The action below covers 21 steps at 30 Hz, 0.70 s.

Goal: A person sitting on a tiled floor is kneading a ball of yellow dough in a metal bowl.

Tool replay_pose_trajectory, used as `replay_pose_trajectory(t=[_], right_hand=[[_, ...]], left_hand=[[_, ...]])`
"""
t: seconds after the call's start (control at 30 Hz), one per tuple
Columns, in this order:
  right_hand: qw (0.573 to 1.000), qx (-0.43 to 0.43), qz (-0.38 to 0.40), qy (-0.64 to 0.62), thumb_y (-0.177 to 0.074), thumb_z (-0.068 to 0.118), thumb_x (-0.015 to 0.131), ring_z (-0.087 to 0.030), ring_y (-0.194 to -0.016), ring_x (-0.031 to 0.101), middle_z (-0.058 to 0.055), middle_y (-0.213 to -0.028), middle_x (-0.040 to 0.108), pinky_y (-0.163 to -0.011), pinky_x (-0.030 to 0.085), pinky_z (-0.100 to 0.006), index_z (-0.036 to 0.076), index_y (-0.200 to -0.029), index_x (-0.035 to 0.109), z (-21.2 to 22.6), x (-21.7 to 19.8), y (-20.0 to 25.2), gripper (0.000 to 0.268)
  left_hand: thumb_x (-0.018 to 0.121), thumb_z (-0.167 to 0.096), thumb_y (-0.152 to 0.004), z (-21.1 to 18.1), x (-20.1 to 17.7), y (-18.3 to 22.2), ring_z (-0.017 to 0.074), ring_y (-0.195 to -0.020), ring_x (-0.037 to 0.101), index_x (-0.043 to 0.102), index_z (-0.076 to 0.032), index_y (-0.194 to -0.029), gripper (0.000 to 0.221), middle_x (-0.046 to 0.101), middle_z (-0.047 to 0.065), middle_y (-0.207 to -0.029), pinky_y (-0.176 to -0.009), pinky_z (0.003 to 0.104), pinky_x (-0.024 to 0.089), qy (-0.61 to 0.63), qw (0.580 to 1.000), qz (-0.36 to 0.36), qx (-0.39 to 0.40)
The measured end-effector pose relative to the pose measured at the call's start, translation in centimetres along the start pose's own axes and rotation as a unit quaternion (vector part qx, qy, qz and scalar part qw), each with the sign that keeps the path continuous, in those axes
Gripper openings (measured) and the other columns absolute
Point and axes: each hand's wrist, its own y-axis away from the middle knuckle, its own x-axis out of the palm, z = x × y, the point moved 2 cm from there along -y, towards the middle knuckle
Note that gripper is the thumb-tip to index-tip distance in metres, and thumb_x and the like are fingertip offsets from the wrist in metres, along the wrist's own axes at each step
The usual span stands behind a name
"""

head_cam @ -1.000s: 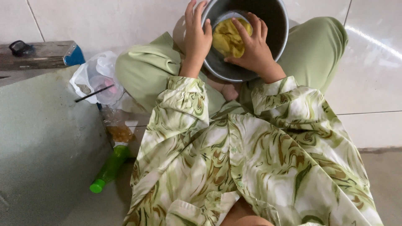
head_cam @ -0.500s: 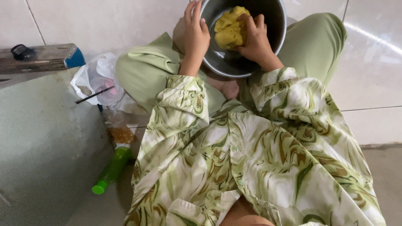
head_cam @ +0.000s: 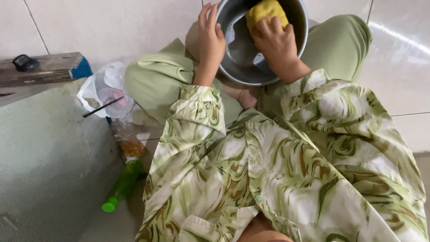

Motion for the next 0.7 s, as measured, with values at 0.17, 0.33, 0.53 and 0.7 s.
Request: replay_pose_trajectory(t=[0.17,0.33,0.53,0.7], right_hand=[[0.987,-0.059,-0.007,-0.152,-0.073,0.025,0.072,-0.022,-0.104,0.044,-0.005,-0.128,0.04,-0.081,0.044,-0.033,0.038,-0.135,0.051,1.8,0.4,1.4,0.066],[0.85,0.01,0.103,-0.516,-0.05,0.023,0.091,-0.049,-0.132,0.021,-0.023,-0.147,0.013,-0.109,0.033,-0.06,0.021,-0.148,0.029,3.2,6.0,1.8,0.116],[0.843,-0.055,0.13,-0.52,-0.048,0.041,0.09,-0.048,-0.137,0.017,-0.017,-0.152,0.007,-0.104,0.032,-0.068,0.027,-0.149,0.029,3.7,7.0,0.7,0.119],[0.898,-0.026,0.056,-0.435,-0.056,0.02,0.082,-0.041,-0.101,0.047,-0.016,-0.133,0.034,-0.07,0.057,-0.045,0.039,-0.133,0.051,3.5,5.9,-0.4,0.086]], left_hand=[[0.052,0.011,-0.085,0.1,0.0,-0.1,0.0297,-0.128,0.048,0.04,-0.013,-0.134,0.056,0.038,0.009,-0.139,-0.107,0.036,0.044,0.033,0.999,0.011,0.001],[0.054,0.012,-0.086,0.1,-0.2,0.2,0.0284,-0.129,0.048,0.035,-0.013,-0.136,0.06,0.037,0.007,-0.139,-0.109,0.034,0.048,-0.026,1.0,0.013,0.007],[0.053,0.011,-0.084,-0.1,-0.1,0.3,0.0292,-0.128,0.049,0.039,-0.01,-0.134,0.056,0.044,0.01,-0.136,-0.11,0.037,0.043,0.044,0.999,0.003,0.017],[0.052,0.011,-0.087,-0.3,-0.5,0.1,0.0296,-0.13,0.047,0.037,-0.011,-0.135,0.055,0.042,0.011,-0.137,-0.111,0.038,0.043,0.02,1.0,0.015,0.004]])
